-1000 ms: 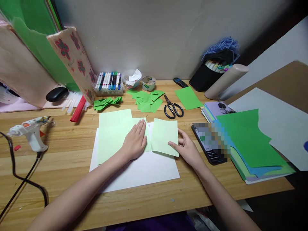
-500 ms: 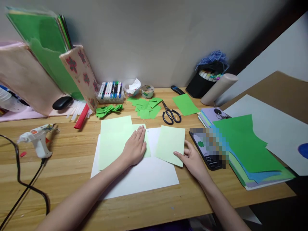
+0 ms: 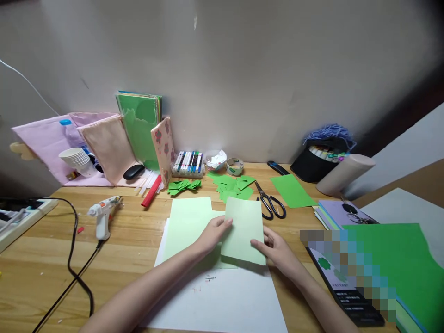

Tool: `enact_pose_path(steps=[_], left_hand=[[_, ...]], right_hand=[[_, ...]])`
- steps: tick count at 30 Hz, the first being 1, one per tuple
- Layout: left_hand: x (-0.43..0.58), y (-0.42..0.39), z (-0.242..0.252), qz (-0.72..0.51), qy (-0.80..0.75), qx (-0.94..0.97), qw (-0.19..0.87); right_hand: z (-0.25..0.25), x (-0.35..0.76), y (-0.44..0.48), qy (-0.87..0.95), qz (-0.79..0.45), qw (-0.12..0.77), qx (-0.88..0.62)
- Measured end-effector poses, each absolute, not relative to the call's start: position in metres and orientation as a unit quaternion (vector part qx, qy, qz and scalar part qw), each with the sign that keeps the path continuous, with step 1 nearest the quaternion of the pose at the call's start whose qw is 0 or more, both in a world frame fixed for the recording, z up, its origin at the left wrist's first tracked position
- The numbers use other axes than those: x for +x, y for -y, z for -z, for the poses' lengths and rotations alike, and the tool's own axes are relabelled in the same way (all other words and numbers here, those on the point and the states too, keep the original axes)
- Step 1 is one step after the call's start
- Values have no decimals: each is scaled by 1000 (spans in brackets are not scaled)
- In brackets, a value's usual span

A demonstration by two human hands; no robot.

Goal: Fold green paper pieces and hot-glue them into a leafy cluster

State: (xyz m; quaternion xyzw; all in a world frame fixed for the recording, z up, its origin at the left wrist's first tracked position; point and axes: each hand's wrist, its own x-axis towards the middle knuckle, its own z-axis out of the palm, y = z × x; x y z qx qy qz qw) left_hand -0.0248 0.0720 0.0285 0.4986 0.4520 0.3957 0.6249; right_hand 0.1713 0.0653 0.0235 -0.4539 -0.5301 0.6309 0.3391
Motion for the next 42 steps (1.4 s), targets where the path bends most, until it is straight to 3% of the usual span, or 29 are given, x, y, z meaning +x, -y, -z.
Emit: enact_pose_path(steps=[6, 16, 27, 33, 37, 42], left_hand=[[-29, -84, -14, -444, -457, 388, 666], [-42, -90, -8, -381, -372, 339, 775], [-43, -90, -11, -345, -373, 359, 782], [-42, -90, -9, -347, -378, 357, 781], [-41, -90, -9, -350, -383, 346, 782], [-43, -94, -8, -359, -376, 321, 792]], right_hand=[[-5, 147, -93, 533, -553, 407, -494], [2, 146, -82, 574, -503, 391, -515], [0, 149, -86, 638, -406, 419, -503], [-1, 146, -80, 758, -311, 371, -437], [-1, 143, -75, 758, -327, 349, -443], [4, 148, -79, 686, -381, 402, -471]])
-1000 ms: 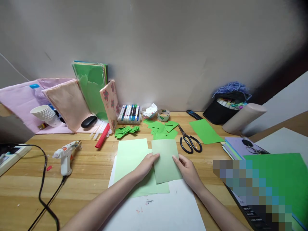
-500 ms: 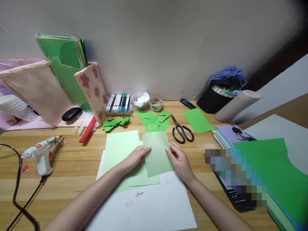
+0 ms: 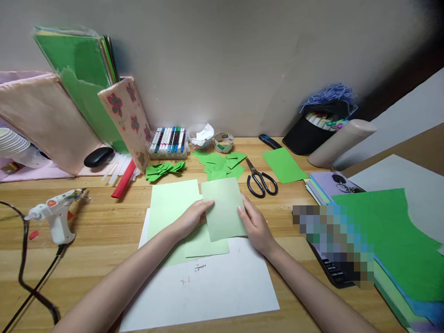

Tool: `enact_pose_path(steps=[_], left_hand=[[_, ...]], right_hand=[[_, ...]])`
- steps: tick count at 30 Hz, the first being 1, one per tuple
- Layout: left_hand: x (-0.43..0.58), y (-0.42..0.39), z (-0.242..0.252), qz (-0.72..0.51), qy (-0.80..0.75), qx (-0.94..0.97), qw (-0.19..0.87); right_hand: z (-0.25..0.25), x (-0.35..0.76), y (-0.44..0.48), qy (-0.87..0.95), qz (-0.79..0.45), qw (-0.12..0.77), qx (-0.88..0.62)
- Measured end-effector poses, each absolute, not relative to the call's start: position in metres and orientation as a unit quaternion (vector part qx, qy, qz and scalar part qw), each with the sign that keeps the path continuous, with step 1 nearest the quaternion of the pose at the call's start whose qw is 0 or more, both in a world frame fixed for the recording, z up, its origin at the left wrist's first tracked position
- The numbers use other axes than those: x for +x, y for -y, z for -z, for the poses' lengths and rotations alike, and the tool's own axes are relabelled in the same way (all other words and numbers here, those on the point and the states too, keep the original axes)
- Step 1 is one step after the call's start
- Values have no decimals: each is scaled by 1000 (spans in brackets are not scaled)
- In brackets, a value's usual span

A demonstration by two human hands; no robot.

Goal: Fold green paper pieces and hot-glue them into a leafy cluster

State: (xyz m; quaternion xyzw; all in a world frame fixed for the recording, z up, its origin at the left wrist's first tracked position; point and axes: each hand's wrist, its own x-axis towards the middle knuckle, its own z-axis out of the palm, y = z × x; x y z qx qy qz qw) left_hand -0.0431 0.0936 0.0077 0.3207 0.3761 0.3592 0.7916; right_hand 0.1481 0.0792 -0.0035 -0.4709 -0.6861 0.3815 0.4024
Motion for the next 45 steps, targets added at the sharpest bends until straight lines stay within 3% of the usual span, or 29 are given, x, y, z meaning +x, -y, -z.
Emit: enact_pose_path(steps=[22, 39, 45], left_hand=[[-45, -100, -8, -366, -357, 240, 825], [-45, -99, -7, -370, -323, 254, 833], [-48, -99, -9, -353, -343, 265, 829]], right_hand=[[4, 155, -84, 841, -295, 331, -310], [3, 154, -83, 854, -288, 307, -306], [3, 151, -83, 764, -339, 363, -413]])
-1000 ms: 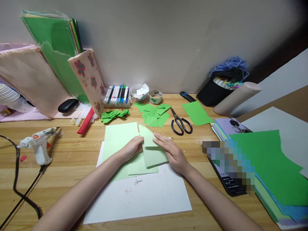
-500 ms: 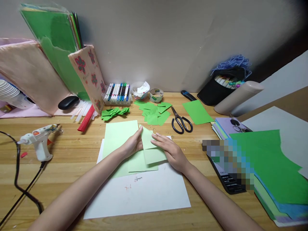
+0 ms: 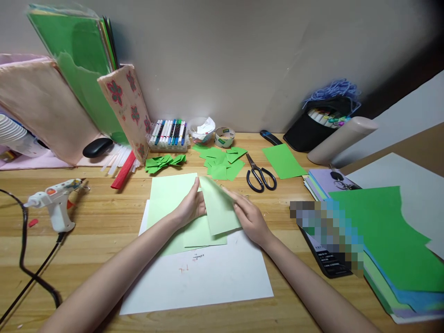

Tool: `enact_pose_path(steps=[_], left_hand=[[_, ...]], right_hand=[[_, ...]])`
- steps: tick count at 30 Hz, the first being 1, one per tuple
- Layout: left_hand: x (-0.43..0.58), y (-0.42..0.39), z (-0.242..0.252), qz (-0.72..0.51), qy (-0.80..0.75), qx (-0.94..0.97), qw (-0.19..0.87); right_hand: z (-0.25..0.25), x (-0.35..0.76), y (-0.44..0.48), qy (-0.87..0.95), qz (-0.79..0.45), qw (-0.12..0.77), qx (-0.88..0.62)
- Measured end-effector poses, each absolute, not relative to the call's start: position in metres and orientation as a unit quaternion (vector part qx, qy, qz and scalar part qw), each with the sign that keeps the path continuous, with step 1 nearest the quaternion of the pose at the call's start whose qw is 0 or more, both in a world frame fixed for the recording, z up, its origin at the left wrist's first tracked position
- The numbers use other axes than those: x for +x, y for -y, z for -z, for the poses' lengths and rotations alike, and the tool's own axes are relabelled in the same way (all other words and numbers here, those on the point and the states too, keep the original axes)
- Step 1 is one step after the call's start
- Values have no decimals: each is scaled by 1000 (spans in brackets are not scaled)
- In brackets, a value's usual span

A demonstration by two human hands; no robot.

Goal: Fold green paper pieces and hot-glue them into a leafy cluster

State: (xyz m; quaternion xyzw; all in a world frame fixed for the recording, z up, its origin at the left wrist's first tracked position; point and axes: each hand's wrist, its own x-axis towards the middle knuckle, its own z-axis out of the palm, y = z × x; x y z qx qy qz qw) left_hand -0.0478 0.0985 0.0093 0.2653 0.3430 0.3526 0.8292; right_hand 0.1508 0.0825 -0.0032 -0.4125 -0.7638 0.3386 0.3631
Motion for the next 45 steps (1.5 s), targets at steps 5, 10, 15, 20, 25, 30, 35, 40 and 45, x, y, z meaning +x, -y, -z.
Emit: enact_pose_path(steps=[5, 10, 15, 20, 25, 30, 35, 40, 45], left_hand=[[-43, -93, -8, -344, -373, 340, 792], [-43, -93, -9, -365, -377, 316, 790], [-46, -96, -8, -373, -389, 282, 794], [-46, -97, -10, -364, -386, 288, 797], [-47, -96, -12, -352, -378, 303, 801], [-48, -95, -11, -347, -352, 329, 804], [-50, -98, -7, -342, -343, 343, 805], [-50, -98, -9, -373, -301, 317, 818], [-45, -91, -12, -425, -298, 354, 778]], right_hand=[[9, 149, -85, 619, -471, 424, -463], [12, 148, -87, 533, -535, 450, -477], [10, 157, -92, 524, -496, 481, -498], [5, 171, -96, 636, -430, 448, -458], [-2, 173, -91, 715, -372, 413, -424], [-1, 170, -90, 708, -417, 382, -423], [2, 163, -93, 622, -464, 434, -457], [2, 153, -92, 571, -468, 467, -487], [3, 150, -90, 541, -456, 484, -515]])
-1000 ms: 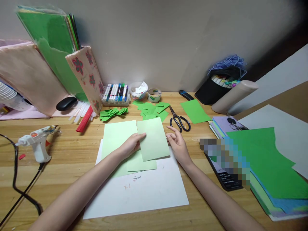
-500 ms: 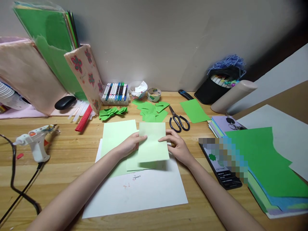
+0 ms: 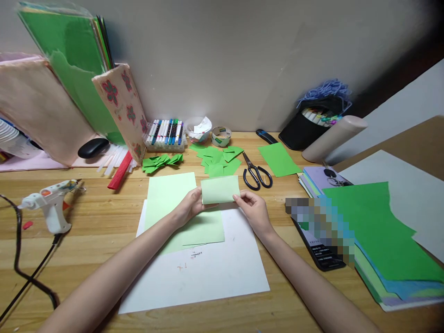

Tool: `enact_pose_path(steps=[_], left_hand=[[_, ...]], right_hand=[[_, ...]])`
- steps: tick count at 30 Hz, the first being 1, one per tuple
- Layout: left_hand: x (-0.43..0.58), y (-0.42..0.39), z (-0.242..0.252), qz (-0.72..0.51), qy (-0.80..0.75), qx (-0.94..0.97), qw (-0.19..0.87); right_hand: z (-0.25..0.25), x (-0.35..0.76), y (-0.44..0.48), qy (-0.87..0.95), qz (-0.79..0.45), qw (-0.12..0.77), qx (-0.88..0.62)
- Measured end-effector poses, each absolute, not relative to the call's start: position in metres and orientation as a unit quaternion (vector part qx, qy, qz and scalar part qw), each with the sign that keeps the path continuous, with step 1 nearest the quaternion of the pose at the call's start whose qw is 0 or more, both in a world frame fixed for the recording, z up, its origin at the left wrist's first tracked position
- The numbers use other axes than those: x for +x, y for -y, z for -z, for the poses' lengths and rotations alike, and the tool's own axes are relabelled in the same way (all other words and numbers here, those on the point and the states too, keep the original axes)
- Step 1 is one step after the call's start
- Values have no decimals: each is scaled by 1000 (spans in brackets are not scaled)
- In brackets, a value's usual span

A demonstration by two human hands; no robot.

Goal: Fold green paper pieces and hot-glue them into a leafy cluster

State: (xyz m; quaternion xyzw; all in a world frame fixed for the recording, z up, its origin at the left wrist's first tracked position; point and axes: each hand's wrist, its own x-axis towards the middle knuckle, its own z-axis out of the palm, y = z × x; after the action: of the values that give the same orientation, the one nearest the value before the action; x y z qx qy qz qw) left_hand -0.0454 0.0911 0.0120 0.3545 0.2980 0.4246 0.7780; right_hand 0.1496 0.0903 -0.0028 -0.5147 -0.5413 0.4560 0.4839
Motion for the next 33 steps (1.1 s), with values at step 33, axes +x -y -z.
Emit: enact_pose_path(steps=[33], left_hand=[[-27, -81, -5, -429, -541, 468, 553]], right_hand=[[2, 148, -93, 440, -574, 471, -505]])
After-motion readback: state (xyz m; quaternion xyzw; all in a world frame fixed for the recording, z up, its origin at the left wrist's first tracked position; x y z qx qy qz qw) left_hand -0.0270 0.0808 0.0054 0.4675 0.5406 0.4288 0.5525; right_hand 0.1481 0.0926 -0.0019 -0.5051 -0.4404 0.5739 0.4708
